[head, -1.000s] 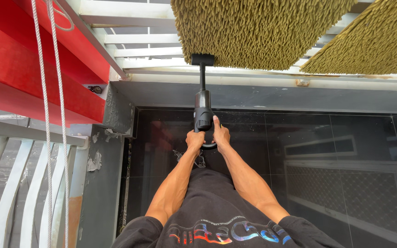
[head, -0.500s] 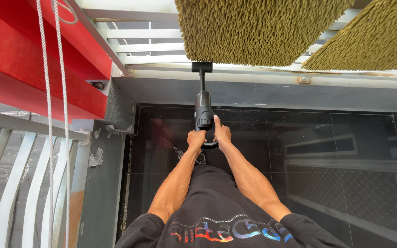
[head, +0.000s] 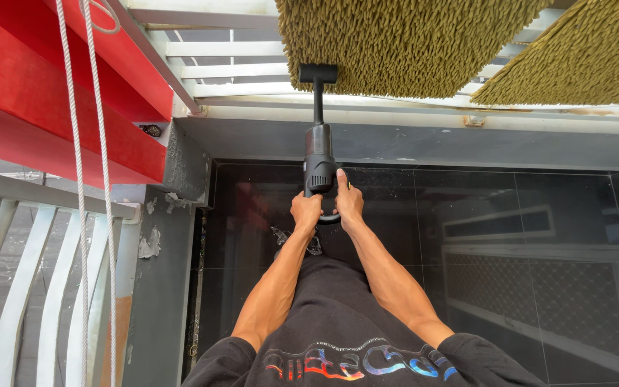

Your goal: The person uses a handheld vacuum cleaner to clean two green shaggy rugs hanging from a horizontal rack, moving the nozzle across the surface of each rug.

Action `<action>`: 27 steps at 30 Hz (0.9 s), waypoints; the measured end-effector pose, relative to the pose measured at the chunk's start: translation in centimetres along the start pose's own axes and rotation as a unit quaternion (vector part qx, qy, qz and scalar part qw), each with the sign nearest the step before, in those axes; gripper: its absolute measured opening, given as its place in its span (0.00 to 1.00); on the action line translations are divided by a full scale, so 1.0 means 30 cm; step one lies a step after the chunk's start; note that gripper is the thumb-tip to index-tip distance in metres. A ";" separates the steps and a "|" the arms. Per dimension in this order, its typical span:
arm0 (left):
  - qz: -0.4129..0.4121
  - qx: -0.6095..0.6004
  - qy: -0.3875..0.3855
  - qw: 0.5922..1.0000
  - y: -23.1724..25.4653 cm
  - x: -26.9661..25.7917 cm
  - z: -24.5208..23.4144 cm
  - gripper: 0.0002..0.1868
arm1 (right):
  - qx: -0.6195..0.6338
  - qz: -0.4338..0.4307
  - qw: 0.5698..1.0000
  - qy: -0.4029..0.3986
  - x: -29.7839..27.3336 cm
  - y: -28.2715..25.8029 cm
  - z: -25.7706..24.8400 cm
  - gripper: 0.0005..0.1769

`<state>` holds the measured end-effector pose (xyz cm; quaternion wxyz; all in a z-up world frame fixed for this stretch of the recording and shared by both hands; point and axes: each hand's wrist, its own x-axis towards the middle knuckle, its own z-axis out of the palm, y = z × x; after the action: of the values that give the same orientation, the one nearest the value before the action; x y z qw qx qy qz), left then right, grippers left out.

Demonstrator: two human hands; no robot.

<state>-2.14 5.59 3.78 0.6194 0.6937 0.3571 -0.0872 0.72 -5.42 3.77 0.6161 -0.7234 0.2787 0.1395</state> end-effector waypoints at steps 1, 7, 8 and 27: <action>0.008 -0.003 0.001 1.000 0.009 -0.014 -0.004 0.14 | 0.013 -0.009 1.000 0.002 -0.007 -0.001 -0.002 0.36; 0.056 -0.019 0.001 0.998 0.096 -0.097 -0.019 0.12 | 0.069 -0.080 0.994 0.015 -0.070 -0.058 -0.034 0.33; 0.063 -0.025 -0.005 0.998 0.114 -0.108 -0.022 0.12 | 0.077 -0.095 0.992 0.014 -0.082 -0.068 -0.040 0.33; 0.196 -0.166 -0.111 0.960 0.477 -0.200 -0.086 0.09 | 0.236 -0.190 0.945 -0.123 -0.154 -0.457 -0.135 0.28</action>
<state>1.29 5.97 19.12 0.7666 0.6235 0.1521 0.0201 4.31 -7.11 18.27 0.8140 -0.5736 0.0831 0.0382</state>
